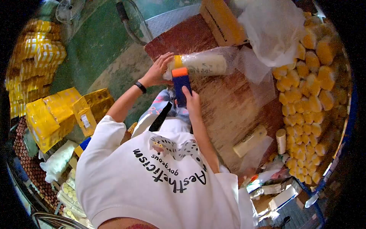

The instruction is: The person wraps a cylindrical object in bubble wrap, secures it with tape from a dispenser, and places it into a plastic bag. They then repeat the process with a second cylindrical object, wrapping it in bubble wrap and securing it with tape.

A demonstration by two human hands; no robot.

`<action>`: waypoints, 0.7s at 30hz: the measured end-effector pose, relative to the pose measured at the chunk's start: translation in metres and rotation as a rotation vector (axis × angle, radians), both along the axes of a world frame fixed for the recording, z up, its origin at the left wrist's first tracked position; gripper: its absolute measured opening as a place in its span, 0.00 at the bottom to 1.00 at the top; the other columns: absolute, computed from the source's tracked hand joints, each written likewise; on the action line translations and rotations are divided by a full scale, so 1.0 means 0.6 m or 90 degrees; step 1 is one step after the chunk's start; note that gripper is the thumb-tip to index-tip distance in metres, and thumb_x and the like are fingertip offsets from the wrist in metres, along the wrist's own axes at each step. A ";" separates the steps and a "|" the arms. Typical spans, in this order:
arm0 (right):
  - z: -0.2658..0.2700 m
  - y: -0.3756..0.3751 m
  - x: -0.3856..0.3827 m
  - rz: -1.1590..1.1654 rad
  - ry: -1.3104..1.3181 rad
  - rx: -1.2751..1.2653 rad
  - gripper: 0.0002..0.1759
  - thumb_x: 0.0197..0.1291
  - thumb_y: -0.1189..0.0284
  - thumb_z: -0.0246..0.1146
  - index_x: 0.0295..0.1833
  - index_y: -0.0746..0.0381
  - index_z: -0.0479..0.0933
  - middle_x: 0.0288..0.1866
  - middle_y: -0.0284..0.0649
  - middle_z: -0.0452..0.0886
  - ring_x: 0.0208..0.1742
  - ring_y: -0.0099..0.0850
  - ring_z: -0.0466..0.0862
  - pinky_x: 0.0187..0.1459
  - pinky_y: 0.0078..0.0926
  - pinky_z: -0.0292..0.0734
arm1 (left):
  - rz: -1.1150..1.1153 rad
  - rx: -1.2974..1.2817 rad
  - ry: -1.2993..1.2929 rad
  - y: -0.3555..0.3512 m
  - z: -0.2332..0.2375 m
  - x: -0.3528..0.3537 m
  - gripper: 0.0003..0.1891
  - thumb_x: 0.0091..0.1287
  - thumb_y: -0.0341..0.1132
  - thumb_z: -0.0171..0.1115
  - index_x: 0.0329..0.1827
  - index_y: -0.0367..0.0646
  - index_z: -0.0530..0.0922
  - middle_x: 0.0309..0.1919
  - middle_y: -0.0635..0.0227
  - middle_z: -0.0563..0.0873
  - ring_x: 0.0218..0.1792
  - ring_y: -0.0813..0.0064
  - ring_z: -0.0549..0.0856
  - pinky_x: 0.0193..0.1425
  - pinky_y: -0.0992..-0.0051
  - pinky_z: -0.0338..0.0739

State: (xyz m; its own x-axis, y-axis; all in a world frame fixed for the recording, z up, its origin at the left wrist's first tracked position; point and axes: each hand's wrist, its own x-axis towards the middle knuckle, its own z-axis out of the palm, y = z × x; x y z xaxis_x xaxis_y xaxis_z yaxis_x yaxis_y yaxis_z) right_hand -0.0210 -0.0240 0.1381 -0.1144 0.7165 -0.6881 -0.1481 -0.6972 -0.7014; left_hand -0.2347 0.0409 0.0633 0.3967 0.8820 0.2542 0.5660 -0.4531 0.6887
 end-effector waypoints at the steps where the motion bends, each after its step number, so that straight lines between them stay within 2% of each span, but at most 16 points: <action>1: -0.004 0.010 -0.002 0.004 -0.005 0.011 0.21 0.63 0.57 0.64 0.34 0.67 0.76 0.26 0.39 0.81 0.20 0.28 0.81 0.23 0.26 0.78 | 0.019 0.029 -0.009 0.006 -0.006 0.004 0.59 0.34 0.48 0.80 0.72 0.46 0.56 0.71 0.57 0.60 0.72 0.53 0.59 0.76 0.53 0.52; 4: -0.010 0.037 -0.005 0.026 -0.009 0.050 0.22 0.63 0.57 0.64 0.34 0.68 0.76 0.25 0.40 0.81 0.19 0.28 0.81 0.22 0.26 0.77 | 0.028 0.080 0.131 0.031 -0.021 -0.004 0.55 0.37 0.48 0.79 0.70 0.45 0.59 0.68 0.58 0.64 0.69 0.53 0.63 0.75 0.54 0.55; 8: -0.017 0.069 -0.020 0.034 -0.071 0.099 0.23 0.63 0.56 0.63 0.34 0.68 0.75 0.24 0.41 0.81 0.19 0.30 0.81 0.22 0.26 0.77 | 0.066 0.042 0.057 0.056 -0.025 -0.006 0.49 0.37 0.44 0.78 0.66 0.44 0.64 0.62 0.58 0.72 0.63 0.53 0.71 0.70 0.58 0.65; 10: -0.006 0.074 -0.024 0.026 -0.047 0.094 0.23 0.63 0.56 0.63 0.33 0.68 0.75 0.24 0.41 0.81 0.19 0.30 0.81 0.23 0.26 0.77 | 0.074 0.008 0.051 0.066 -0.023 -0.009 0.46 0.37 0.43 0.77 0.64 0.43 0.67 0.59 0.59 0.74 0.61 0.54 0.73 0.66 0.61 0.69; 14: -0.011 0.039 -0.011 0.030 -0.046 0.073 0.22 0.64 0.55 0.62 0.34 0.67 0.76 0.25 0.40 0.81 0.22 0.28 0.81 0.25 0.26 0.77 | 0.063 -0.041 0.044 0.078 -0.019 -0.018 0.44 0.38 0.43 0.77 0.63 0.44 0.68 0.57 0.58 0.77 0.59 0.55 0.75 0.63 0.63 0.71; 16: -0.058 -0.002 0.012 0.012 -0.072 0.075 0.23 0.63 0.54 0.62 0.34 0.66 0.77 0.25 0.38 0.81 0.22 0.27 0.81 0.26 0.25 0.76 | 0.069 -0.063 0.031 0.087 -0.019 -0.020 0.44 0.39 0.44 0.77 0.64 0.45 0.69 0.56 0.58 0.77 0.59 0.56 0.75 0.64 0.63 0.71; 18: -0.063 -0.014 0.014 0.004 -0.067 0.035 0.23 0.63 0.53 0.63 0.32 0.66 0.76 0.24 0.36 0.80 0.22 0.26 0.80 0.26 0.25 0.75 | 0.062 -0.098 0.025 0.092 -0.007 -0.022 0.44 0.40 0.44 0.77 0.65 0.44 0.69 0.57 0.58 0.77 0.59 0.56 0.76 0.63 0.62 0.72; 21: -0.068 0.018 0.010 0.056 -0.130 0.037 0.24 0.62 0.53 0.64 0.31 0.66 0.76 0.25 0.34 0.79 0.22 0.23 0.79 0.27 0.24 0.74 | 0.044 -0.130 0.027 0.103 -0.005 -0.024 0.45 0.41 0.45 0.77 0.65 0.43 0.69 0.56 0.56 0.78 0.57 0.53 0.77 0.60 0.60 0.74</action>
State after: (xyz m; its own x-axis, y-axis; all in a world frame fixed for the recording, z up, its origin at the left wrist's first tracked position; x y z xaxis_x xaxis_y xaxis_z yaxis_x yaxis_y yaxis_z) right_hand -0.0149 -0.0133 0.0975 -0.0402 0.7495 -0.6608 0.0608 -0.6583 -0.7503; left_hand -0.2492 0.1025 0.0605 0.3403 0.9389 0.0523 0.6217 -0.2663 0.7366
